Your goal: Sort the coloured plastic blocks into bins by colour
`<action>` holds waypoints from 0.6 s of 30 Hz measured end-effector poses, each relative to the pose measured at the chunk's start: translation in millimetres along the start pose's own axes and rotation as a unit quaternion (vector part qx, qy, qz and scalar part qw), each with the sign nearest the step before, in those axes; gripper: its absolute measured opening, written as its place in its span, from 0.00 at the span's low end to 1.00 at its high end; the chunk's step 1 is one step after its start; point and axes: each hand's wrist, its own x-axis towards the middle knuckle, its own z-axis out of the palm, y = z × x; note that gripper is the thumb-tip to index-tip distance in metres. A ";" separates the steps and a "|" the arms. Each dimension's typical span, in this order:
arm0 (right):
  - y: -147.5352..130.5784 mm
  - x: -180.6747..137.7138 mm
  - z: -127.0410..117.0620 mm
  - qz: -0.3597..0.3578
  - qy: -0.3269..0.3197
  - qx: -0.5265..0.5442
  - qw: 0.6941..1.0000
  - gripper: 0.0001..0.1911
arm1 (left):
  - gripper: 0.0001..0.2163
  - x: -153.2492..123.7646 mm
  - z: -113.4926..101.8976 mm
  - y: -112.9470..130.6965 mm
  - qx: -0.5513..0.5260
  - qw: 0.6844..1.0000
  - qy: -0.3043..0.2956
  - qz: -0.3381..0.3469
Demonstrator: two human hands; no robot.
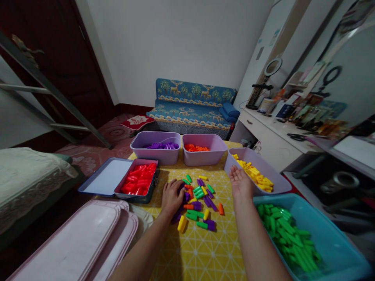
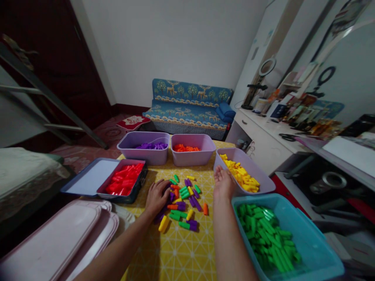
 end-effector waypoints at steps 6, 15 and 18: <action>38.5 -14.1 -15.1 -0.042 -0.068 -0.178 0.981 0.18 | 0.15 -0.4 -2.3 2.3 0.000 1.000 -0.003 0.000; 84.7 -46.5 -34.4 -0.165 -0.150 -0.400 0.889 0.13 | 0.15 -0.3 -3.3 3.0 -0.008 1.000 -0.002 -0.003; 89.8 -62.1 -28.3 -0.176 -0.186 -0.393 0.883 0.14 | 0.15 -0.4 -2.8 3.0 -0.008 1.000 0.004 -0.001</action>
